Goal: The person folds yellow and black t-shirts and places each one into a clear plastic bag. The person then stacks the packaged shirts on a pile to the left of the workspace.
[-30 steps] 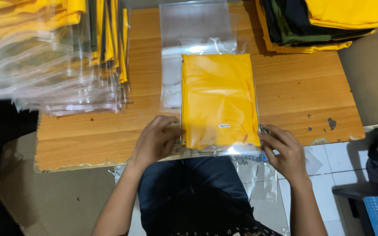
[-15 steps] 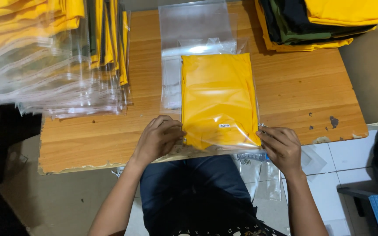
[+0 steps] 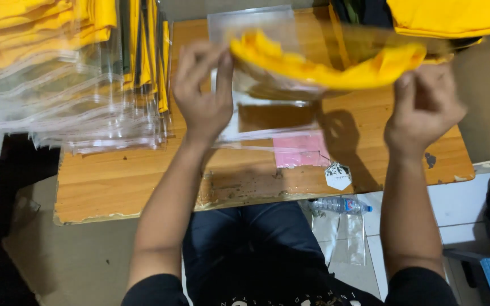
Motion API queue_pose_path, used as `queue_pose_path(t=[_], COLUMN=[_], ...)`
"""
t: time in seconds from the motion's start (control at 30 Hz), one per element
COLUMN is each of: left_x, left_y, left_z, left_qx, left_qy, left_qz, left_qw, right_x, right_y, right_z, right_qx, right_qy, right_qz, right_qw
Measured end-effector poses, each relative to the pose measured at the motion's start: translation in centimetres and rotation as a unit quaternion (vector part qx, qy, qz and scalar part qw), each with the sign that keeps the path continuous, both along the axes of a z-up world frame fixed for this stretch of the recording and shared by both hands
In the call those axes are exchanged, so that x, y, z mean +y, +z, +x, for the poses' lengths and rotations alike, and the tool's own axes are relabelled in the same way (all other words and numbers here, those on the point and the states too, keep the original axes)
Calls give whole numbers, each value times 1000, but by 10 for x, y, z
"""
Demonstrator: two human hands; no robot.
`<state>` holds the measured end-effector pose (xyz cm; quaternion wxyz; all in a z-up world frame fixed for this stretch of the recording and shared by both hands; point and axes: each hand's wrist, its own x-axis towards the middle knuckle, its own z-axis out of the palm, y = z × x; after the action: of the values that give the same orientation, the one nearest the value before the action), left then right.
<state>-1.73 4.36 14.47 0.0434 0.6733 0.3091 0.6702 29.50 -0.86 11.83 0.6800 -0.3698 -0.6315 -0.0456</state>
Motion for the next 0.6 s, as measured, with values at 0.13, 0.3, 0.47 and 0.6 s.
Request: queue_pose_path(t=[0.13,0.3,0.47,0.6], left_x=[14,11,-4,-14], left_y=[50,68,72,73], left_z=[9,6,2,2], left_qx=[-36,-134,-158,-183], left_qy=[25,-55,-99,-141], left_qz=[20,-12,-56,-77], left_qw=[999,989,981,970], right_x=[26,30,25,17], right_y=[40,59,58,60], right_z=[11,13,14,11], right_qx=[4,145,135,96], right_qy=[44,145,142,128], right_qz=[23,-54,-72,-76], right_qw=[999,977,978,984])
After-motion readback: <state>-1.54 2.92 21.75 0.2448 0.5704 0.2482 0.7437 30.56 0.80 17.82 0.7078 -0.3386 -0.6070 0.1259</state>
